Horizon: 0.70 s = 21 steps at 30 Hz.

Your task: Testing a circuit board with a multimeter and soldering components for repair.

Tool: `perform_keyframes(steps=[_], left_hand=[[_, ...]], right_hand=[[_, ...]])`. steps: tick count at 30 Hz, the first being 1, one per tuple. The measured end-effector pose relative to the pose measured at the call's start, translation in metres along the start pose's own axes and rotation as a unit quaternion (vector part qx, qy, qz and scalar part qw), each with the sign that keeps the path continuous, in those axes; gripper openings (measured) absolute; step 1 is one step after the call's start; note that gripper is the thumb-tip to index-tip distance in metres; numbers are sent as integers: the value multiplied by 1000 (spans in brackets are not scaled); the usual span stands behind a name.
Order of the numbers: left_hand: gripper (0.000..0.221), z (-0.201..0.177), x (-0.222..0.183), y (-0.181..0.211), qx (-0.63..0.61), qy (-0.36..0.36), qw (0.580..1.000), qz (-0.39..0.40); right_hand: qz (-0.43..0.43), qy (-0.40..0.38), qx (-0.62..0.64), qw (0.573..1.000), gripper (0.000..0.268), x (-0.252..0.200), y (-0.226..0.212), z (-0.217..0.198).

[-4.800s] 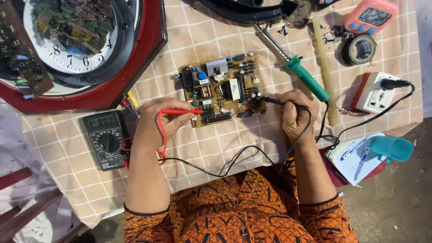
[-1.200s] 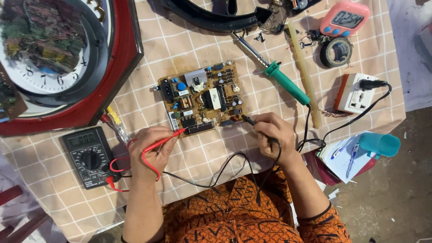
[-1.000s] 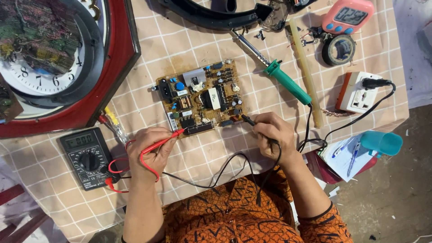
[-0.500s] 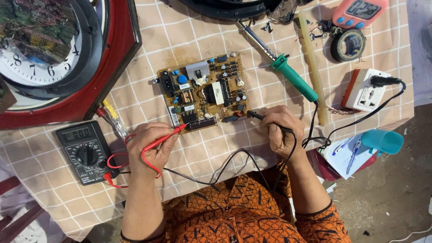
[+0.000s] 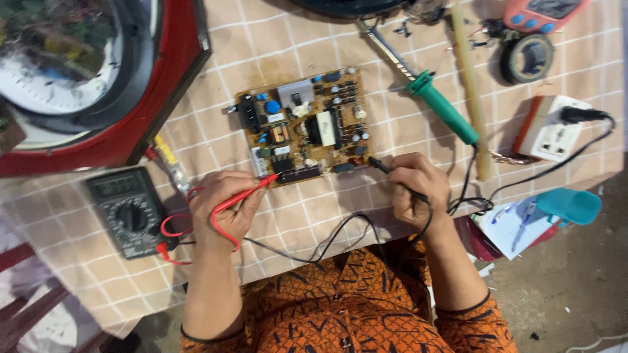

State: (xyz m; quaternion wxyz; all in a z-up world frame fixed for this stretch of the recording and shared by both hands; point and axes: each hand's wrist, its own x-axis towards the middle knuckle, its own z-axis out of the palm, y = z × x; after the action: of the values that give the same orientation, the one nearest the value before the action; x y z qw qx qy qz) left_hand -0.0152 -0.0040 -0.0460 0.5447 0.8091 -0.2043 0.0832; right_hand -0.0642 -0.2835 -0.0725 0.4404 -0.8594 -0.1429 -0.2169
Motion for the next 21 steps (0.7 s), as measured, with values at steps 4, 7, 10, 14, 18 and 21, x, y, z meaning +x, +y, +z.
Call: perform_keyframes(steps=[4, 7, 10, 14, 18, 21], left_hand=[[3, -1, -2, -3, 0, 17, 1000, 3], [5, 0, -4, -5, -8, 30, 1000, 3], [5, -1, -6, -6, 4, 33, 999, 10], [6, -3, -9, -6, 11, 33, 999, 7], [7, -6, -10, -3, -3, 32, 999, -2], [8, -8, -10, -4, -11, 27, 1000, -1]], right_hand=[[3, -10, 23, 1000, 21, -5, 6, 0], [-4, 9, 24, 1000, 27, 1, 2, 1], [12, -4, 10, 1000, 30, 0, 1, 2], [28, 16, 25, 999, 31, 5, -3, 3], [42, 21, 45, 998, 34, 0, -3, 0], [62, 14, 76, 995, 34, -2, -1, -4]])
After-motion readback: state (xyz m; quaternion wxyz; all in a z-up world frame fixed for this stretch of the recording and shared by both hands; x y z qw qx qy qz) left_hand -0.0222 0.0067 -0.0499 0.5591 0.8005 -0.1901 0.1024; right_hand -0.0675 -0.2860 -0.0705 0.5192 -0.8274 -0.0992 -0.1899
